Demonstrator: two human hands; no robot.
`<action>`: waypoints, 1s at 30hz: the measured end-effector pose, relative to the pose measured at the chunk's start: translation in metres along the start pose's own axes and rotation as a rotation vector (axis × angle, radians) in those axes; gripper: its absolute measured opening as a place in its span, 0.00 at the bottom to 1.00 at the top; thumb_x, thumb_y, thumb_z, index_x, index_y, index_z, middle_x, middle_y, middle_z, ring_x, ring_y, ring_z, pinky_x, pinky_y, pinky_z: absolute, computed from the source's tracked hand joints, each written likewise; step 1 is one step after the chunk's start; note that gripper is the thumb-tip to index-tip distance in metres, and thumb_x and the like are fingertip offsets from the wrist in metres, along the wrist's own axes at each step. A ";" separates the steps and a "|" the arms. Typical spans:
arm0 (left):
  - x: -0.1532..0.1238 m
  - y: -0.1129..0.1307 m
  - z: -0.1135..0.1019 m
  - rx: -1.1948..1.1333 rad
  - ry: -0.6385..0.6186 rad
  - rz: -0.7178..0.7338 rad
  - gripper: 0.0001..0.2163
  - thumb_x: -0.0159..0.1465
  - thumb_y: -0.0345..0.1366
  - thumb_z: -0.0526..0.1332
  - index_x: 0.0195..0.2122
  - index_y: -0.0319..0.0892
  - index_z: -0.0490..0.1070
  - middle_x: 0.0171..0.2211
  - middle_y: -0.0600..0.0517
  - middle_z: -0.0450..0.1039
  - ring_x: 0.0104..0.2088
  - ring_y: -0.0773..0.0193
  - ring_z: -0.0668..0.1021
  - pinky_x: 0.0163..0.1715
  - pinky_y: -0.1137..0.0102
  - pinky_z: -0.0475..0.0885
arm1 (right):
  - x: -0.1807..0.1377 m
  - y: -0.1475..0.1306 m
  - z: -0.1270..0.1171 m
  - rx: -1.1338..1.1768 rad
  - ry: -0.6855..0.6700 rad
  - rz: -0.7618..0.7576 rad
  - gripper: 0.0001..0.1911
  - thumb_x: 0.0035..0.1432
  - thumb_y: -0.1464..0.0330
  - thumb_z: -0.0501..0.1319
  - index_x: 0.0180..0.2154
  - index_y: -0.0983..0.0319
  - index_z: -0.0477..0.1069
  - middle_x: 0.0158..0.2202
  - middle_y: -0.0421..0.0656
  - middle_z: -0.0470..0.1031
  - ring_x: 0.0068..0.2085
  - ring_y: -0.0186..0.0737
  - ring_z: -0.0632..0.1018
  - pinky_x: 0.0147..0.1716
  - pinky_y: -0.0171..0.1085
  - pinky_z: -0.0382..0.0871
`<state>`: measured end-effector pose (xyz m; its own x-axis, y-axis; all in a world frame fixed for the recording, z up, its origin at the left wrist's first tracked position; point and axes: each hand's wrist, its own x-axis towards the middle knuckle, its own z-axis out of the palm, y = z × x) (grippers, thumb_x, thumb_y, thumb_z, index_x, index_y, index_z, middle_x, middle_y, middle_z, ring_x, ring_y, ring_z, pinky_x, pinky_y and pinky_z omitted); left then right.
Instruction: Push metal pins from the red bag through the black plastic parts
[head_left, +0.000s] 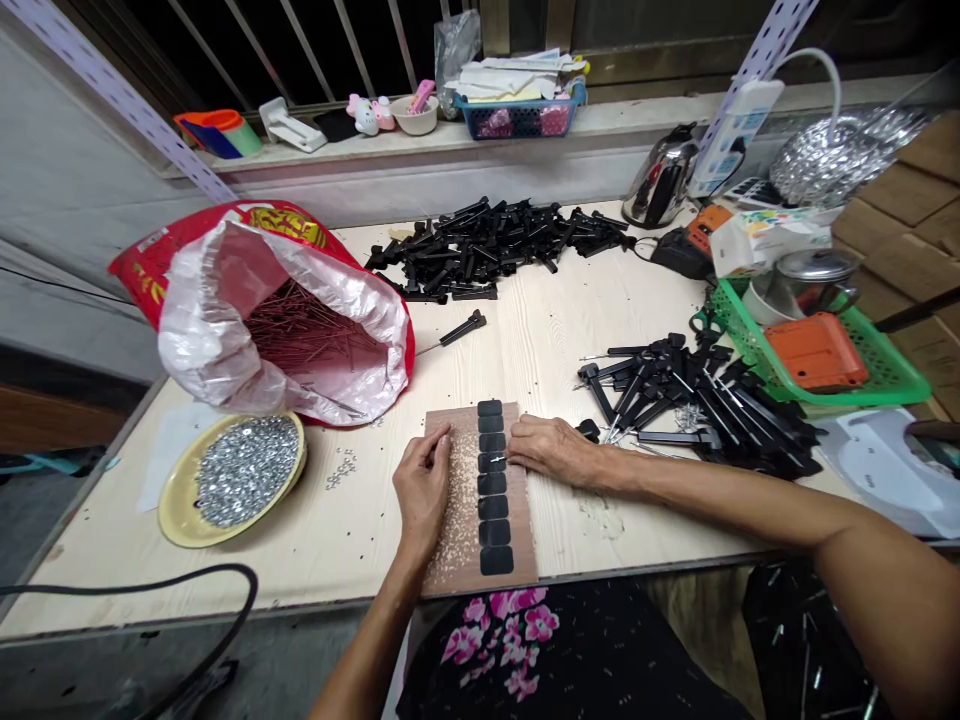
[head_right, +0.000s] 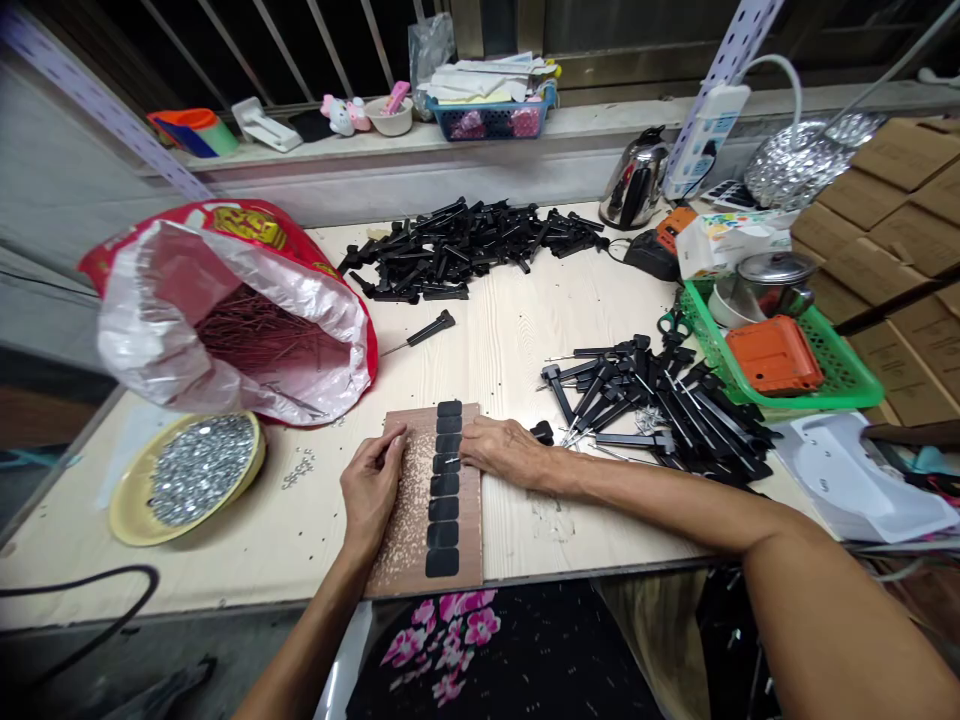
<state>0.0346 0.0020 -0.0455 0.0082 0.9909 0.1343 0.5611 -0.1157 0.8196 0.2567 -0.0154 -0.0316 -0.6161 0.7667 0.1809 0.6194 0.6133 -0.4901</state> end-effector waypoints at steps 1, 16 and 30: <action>0.000 0.000 0.000 -0.001 -0.005 0.002 0.15 0.63 0.42 0.55 0.44 0.42 0.75 0.37 0.49 0.75 0.38 0.61 0.76 0.42 0.67 0.69 | -0.001 0.000 0.000 0.004 0.007 0.007 0.14 0.67 0.69 0.49 0.34 0.64 0.71 0.32 0.42 0.69 0.34 0.34 0.67 0.30 0.32 0.61; -0.004 -0.001 -0.008 -0.069 -0.020 -0.023 0.13 0.64 0.40 0.55 0.43 0.43 0.75 0.35 0.49 0.74 0.35 0.62 0.76 0.35 0.68 0.70 | -0.010 -0.017 -0.024 -0.021 -0.154 0.006 0.12 0.65 0.70 0.50 0.34 0.61 0.70 0.34 0.42 0.71 0.35 0.35 0.70 0.29 0.33 0.63; -0.006 -0.001 -0.012 -0.132 -0.001 0.009 0.12 0.64 0.38 0.54 0.43 0.45 0.76 0.36 0.47 0.75 0.37 0.60 0.77 0.34 0.67 0.74 | 0.128 0.063 -0.044 -0.402 0.060 0.088 0.15 0.67 0.65 0.49 0.40 0.60 0.74 0.37 0.46 0.74 0.40 0.42 0.71 0.36 0.38 0.61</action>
<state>0.0240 -0.0051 -0.0400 0.0137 0.9899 0.1410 0.4469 -0.1322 0.8847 0.2383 0.1299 -0.0013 -0.5302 0.8218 0.2087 0.8164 0.5613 -0.1360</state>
